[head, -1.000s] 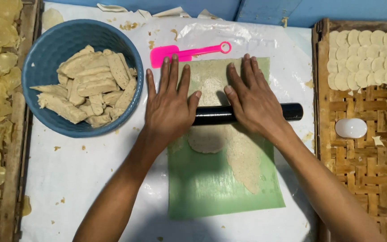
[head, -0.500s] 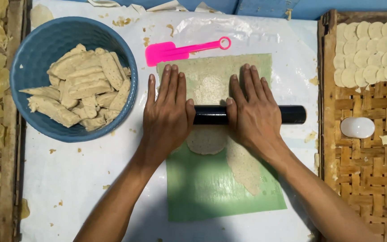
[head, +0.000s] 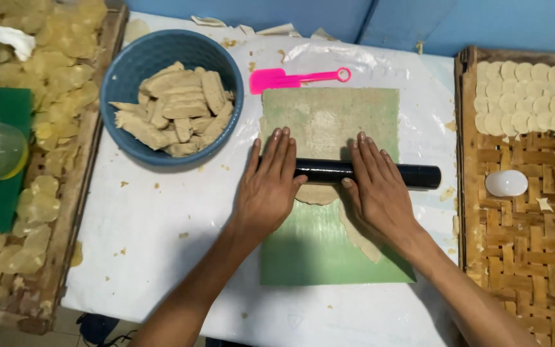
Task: Rolling out dough or paste into thin sheets using a rolling pin.
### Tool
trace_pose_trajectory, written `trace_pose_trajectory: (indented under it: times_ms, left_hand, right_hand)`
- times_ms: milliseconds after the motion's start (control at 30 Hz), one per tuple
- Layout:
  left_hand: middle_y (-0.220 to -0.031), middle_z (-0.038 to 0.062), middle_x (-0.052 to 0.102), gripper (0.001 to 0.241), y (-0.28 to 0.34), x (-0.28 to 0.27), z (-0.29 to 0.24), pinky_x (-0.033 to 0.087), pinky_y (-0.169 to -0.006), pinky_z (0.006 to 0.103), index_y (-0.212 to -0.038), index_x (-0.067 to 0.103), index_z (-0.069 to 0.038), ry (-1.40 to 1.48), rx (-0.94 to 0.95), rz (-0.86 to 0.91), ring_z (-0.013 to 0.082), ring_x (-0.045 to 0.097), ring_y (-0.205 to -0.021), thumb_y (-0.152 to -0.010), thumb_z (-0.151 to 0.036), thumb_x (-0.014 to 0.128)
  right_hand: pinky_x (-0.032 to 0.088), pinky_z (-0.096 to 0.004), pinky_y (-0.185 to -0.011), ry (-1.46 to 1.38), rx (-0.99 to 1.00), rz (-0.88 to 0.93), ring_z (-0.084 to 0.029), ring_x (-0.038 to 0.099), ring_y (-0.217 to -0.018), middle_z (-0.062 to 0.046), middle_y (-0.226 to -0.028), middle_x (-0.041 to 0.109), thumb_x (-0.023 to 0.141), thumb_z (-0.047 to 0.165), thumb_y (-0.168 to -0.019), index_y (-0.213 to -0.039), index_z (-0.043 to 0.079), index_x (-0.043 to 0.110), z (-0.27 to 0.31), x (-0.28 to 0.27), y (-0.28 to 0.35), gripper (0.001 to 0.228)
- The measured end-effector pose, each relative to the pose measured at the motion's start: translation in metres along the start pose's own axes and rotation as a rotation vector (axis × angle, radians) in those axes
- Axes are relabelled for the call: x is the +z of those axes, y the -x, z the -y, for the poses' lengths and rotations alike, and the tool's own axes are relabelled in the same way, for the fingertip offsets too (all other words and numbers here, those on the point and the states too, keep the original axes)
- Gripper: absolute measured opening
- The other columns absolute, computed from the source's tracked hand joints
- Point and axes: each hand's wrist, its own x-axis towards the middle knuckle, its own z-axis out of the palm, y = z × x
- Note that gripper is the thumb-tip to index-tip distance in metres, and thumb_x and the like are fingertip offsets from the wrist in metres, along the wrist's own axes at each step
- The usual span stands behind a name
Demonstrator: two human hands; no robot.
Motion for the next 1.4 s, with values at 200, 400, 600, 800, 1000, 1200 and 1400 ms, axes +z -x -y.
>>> trace_pose_trajectory:
  times_ms: [200,400,600,800,1000,1200,1400]
  left_hand:
    - [-0.161,0.03,0.032,0.072,-0.03,0.001,0.008,0.009,-0.124,0.0617,-0.147,0.045,0.009,0.173,-0.112,0.312,0.0401,0.024,-0.154,-0.106,-0.05,0.041]
    - [-0.165,0.032,0.017,0.072,-0.072,0.023,0.03,0.012,-0.125,0.0616,-0.153,0.038,0.009,0.164,-0.179,0.28,0.0458,0.014,-0.155,-0.107,-0.046,0.044]
    - [-0.166,0.032,0.014,0.071,-0.069,0.02,0.026,0.005,-0.125,0.061,-0.156,0.03,0.01,0.134,-0.162,0.353,0.044,0.008,-0.156,-0.106,-0.038,0.044]
    - [-0.157,0.032,0.041,0.059,-0.022,0.014,0.006,0.009,-0.125,0.0582,-0.147,0.047,0.01,0.055,-0.096,0.299,0.0387,0.031,-0.152,-0.104,-0.028,0.036]
    - [-0.145,0.032,0.056,0.055,0.015,0.005,-0.011,0.029,-0.12,0.0575,-0.14,0.056,0.01,-0.003,0.0,-0.02,0.0402,0.05,-0.141,-0.106,-0.032,0.043]
    - [-0.159,0.029,0.038,0.064,-0.019,0.0,0.003,0.007,-0.124,0.0587,-0.151,0.043,0.007,0.111,-0.138,0.398,0.0379,0.028,-0.154,-0.109,-0.04,0.03]
    - [-0.166,0.03,0.016,0.072,-0.063,0.033,0.033,0.001,-0.122,0.06,-0.153,0.023,0.017,0.115,-0.141,0.462,0.0387,0.003,-0.155,-0.104,-0.036,0.032]
  right_hand:
    - [0.026,-0.05,-0.123,-0.223,0.198,0.126,-0.044,0.03,-0.149,-0.028,-0.162,0.033,0.039,0.035,-0.111,-0.157,0.0,0.039,-0.033,-0.017,-0.031,0.058]
    - [0.017,-0.05,-0.125,-0.098,0.337,0.145,-0.04,0.018,-0.155,-0.026,-0.165,0.028,0.028,0.058,-0.111,-0.157,0.007,0.043,-0.049,-0.004,-0.055,0.071]
    - [0.017,-0.052,-0.124,-0.081,0.371,0.184,-0.042,0.018,-0.154,-0.029,-0.164,0.027,0.027,0.055,-0.11,-0.158,0.006,0.041,-0.041,-0.005,-0.048,0.07]
    - [0.019,-0.045,-0.126,0.147,0.251,0.079,-0.034,0.03,-0.154,-0.021,-0.162,0.042,0.026,0.038,-0.112,-0.155,0.007,0.049,-0.021,0.016,0.005,0.058]
    - [0.029,-0.046,-0.122,0.148,0.097,-0.128,-0.035,0.041,-0.148,-0.022,-0.157,0.049,0.03,0.036,-0.111,-0.155,0.0,0.046,-0.007,0.014,0.038,0.059]
    - [0.031,-0.045,-0.121,0.134,0.126,0.026,-0.035,0.038,-0.15,-0.021,-0.157,0.049,0.028,0.038,-0.114,-0.154,0.003,0.049,-0.03,0.014,0.01,0.057]
    - [0.016,-0.05,-0.123,-0.04,0.315,0.188,-0.039,0.016,-0.154,-0.026,-0.165,0.023,0.02,0.042,-0.109,-0.158,-0.002,0.03,-0.04,0.003,-0.036,0.067]
